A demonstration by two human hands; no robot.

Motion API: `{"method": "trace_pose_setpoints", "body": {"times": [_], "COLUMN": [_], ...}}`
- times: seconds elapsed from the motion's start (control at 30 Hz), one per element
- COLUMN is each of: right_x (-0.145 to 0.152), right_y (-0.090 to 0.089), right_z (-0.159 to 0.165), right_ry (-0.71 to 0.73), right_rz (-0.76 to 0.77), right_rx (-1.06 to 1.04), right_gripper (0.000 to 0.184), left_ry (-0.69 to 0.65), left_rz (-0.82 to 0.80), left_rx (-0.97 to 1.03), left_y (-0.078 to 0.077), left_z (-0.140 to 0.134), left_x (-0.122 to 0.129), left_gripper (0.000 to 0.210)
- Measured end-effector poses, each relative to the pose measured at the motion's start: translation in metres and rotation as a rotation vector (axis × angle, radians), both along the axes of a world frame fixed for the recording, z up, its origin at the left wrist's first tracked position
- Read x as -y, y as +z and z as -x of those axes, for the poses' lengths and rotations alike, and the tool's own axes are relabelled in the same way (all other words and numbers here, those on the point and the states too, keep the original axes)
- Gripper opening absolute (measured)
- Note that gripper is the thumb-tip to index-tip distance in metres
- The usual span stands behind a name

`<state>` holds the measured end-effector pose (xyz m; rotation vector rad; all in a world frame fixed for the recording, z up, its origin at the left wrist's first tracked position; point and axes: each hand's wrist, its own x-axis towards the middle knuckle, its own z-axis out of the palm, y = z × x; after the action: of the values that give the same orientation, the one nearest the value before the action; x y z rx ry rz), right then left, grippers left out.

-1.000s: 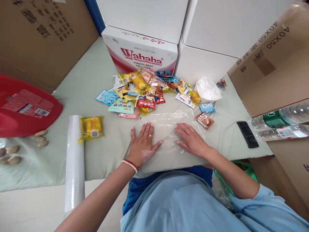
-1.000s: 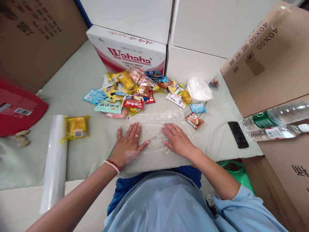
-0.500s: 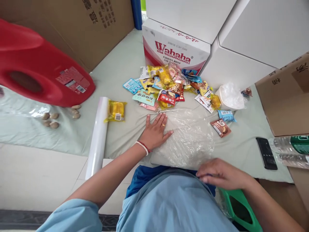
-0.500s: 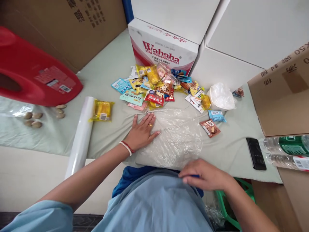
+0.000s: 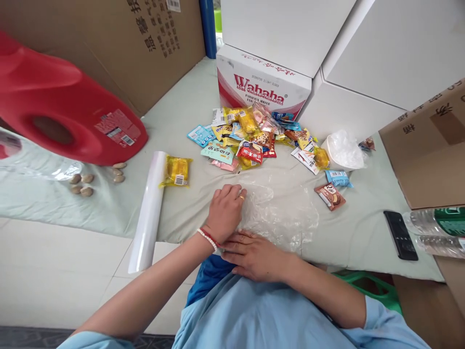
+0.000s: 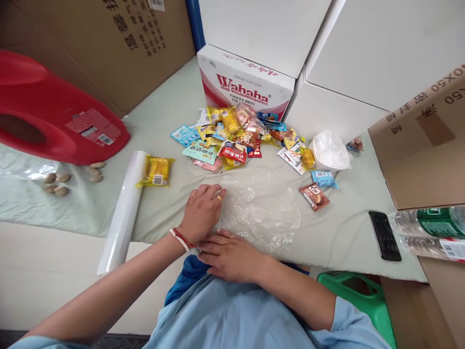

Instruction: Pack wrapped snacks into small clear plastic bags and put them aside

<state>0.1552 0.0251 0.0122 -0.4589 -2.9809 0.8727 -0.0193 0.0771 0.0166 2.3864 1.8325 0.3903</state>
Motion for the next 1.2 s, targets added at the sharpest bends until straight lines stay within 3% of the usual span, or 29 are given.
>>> {"method": "trace_pose_setpoints", "body": {"times": [0.13, 0.27, 0.4, 0.47, 0.53, 0.63, 0.7, 0.77, 0.83, 0.9, 1.0, 1.1, 1.2], "right_x": [0.008, 0.013, -0.007, -0.036, -0.075, -0.134, -0.166, -0.191, -0.208, -0.216, -0.216, -0.206, -0.186], "right_y": [0.0, 0.004, 0.032, 0.054, 0.071, 0.076, 0.066, 0.051, 0.038, 0.034, 0.047, 0.072, 0.089], "right_z": [0.007, 0.008, -0.007, -0.011, -0.004, 0.034, 0.069, 0.102, 0.125, 0.135, 0.125, 0.083, 0.02], "right_ry": [-0.047, -0.087, 0.025, -0.038, -0.256, -0.503, -0.612, -0.667, -0.71, -0.732, -0.721, -0.73, -0.854], "right_rz": [0.032, 0.14, 0.378, 0.455, 0.349, -0.036, -0.209, -0.303, -0.333, -0.336, -0.343, -0.322, -0.075], "right_rx": [0.005, 0.01, -0.069, -0.123, -0.133, -0.005, 0.101, 0.174, 0.209, 0.209, 0.177, 0.047, -0.277], "right_gripper": [0.049, 0.048, 0.036, 0.034, 0.034, 0.029, 0.029, 0.04, 0.048, 0.043, 0.031, 0.03, 0.027], "left_ry": [0.024, 0.114, 0.162, 0.172, 0.169, 0.166, 0.168, 0.165, 0.165, 0.166, 0.165, 0.165, 0.174], "left_rz": [0.065, 0.067, -0.007, 0.012, 0.054, 0.071, 0.051, 0.032, 0.019, 0.012, 0.007, 0.004, 0.019], "left_rx": [-0.009, 0.035, 0.027, 0.022, 0.028, 0.034, 0.035, 0.037, 0.041, 0.049, 0.066, 0.085, 0.106], "left_y": [0.004, -0.009, -0.027, -0.032, -0.034, -0.032, -0.03, -0.028, -0.028, -0.028, -0.03, -0.031, -0.031], "left_z": [-0.018, -0.023, -0.02, -0.02, -0.02, -0.02, -0.021, -0.02, -0.02, -0.019, -0.019, -0.019, -0.019], "left_x": [-0.008, -0.016, -0.006, -0.001, 0.001, 0.001, 0.0, -0.001, -0.001, -0.001, 0.0, 0.0, 0.0], "left_gripper": [0.048, 0.052, 0.066, 0.067, 0.063, 0.061, 0.061, 0.06, 0.06, 0.061, 0.063, 0.064, 0.064]}}
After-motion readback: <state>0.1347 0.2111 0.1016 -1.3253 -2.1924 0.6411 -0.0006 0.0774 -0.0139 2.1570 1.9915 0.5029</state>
